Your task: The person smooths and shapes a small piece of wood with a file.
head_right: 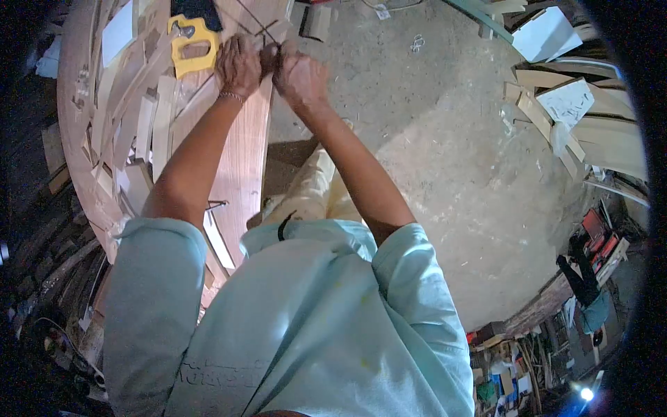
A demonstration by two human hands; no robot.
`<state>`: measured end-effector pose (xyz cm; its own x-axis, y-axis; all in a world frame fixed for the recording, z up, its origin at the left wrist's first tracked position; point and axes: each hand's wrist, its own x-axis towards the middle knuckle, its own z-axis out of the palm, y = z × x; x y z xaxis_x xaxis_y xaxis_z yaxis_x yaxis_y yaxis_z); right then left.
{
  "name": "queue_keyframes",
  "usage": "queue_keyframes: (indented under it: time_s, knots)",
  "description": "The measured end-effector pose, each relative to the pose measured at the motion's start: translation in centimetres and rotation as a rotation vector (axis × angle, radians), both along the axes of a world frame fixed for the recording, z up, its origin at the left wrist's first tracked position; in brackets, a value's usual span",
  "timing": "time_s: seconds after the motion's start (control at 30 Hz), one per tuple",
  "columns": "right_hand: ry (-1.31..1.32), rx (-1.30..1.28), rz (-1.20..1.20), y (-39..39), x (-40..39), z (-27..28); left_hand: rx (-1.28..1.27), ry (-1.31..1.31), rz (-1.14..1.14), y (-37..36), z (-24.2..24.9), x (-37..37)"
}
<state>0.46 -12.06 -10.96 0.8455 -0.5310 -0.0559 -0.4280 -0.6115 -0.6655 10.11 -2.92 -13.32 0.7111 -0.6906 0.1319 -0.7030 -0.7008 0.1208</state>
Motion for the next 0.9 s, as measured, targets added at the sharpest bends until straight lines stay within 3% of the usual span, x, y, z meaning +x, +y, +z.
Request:
queue_keyframes:
  time_s: [0.9]
  knots:
    - [-0.013, -0.055, 0.036, 0.9, 0.4, 0.0, -0.127, -0.067, -0.045, -0.1, 0.4, 0.1]
